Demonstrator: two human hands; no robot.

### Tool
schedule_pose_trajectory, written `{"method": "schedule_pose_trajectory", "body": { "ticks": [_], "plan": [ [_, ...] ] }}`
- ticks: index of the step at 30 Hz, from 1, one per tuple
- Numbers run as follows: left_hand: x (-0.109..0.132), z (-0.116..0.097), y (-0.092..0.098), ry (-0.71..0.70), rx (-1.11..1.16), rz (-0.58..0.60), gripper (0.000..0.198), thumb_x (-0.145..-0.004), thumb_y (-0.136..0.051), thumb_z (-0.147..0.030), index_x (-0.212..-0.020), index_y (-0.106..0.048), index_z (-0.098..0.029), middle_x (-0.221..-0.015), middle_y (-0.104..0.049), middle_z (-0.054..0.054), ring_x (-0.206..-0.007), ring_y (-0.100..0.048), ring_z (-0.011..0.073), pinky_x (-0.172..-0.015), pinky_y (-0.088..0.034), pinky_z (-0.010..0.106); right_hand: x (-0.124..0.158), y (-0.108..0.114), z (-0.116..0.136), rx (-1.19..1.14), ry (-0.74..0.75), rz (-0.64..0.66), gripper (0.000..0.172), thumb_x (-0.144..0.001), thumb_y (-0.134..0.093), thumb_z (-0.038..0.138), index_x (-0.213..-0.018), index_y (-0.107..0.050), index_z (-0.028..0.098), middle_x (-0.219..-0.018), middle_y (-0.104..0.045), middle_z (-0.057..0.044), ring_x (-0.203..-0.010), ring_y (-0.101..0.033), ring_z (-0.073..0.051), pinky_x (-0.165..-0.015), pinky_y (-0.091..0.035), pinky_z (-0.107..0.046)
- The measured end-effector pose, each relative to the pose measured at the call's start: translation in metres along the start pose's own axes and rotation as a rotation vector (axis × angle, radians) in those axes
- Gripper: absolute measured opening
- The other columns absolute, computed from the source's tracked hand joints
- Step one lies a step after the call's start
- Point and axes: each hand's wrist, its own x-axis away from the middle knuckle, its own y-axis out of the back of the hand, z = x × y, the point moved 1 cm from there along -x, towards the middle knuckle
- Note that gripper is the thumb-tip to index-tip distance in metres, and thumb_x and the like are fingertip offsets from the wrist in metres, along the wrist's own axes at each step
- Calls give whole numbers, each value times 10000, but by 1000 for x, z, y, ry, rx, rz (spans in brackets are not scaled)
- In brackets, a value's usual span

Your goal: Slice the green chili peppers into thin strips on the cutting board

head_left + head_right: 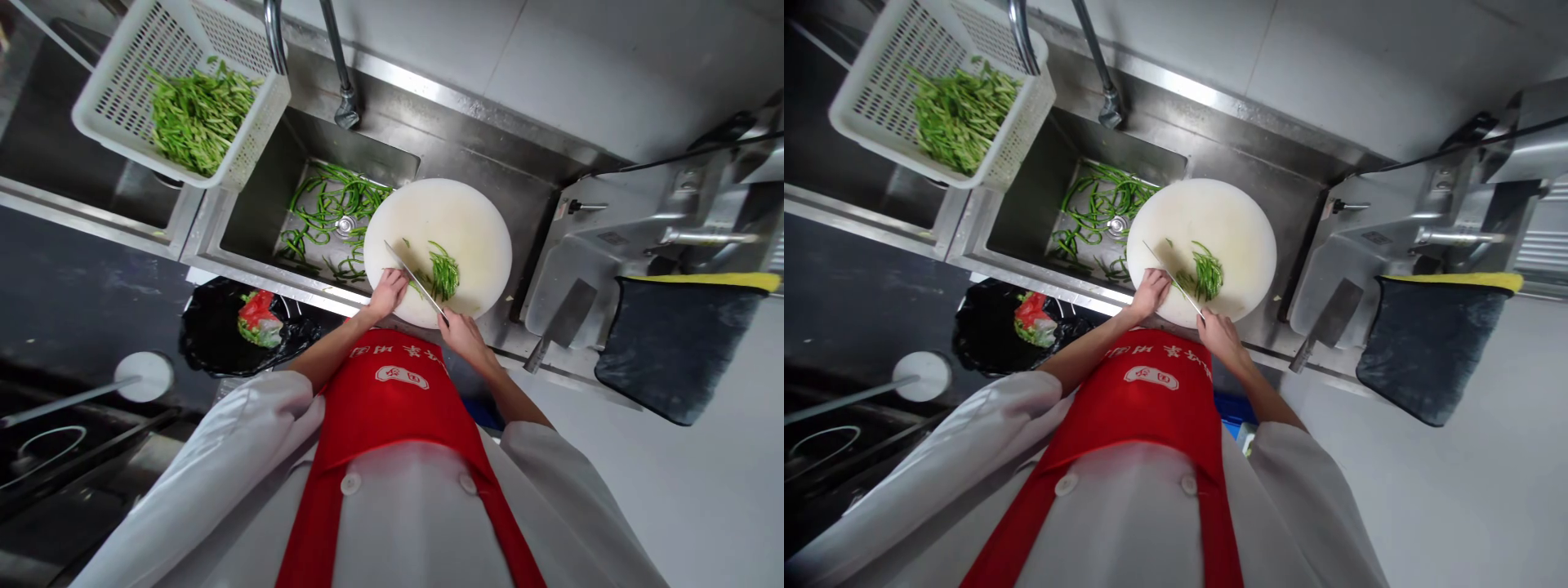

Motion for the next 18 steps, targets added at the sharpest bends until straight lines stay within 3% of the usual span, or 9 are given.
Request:
{"method": "schedule_pose_trajectory", "body": {
  "ticks": [4, 9, 18],
  "plan": [
    [-1, 1, -1, -13, 1, 20, 252, -1008, -406, -244, -1061, -645, -186, -1065, -586, 115, -1045, -503, 262, -947, -479, 464, -14, 7, 9, 9, 26, -22, 349, -1060, -359, 329, -1174, -643, 160, -996, -737, -168, -906, -682, -253, -774, -403, -287],
    [0, 0, -2, -13, 29, -4, 274, -1022, -378, -268, -1070, -634, -182, -1075, -597, 119, -1049, -525, 258, -954, -490, 468, -16, 17, 5, -42, 79, -13, 309, -1046, -404, 338, -1090, -660, 172, -962, -740, -148, -865, -683, -251, -734, -385, -278],
    [0, 0, -4, 17, 43, -17, 253, -1016, -397, -269, -1062, -630, -181, -1089, -600, 123, -1066, -530, 265, -971, -486, 485, -21, 13, 5, -111, 101, -35, 295, -1031, -416, 335, -1029, -667, 180, -937, -741, -123, -860, -673, -231, -719, -386, -257]
  ]
}}
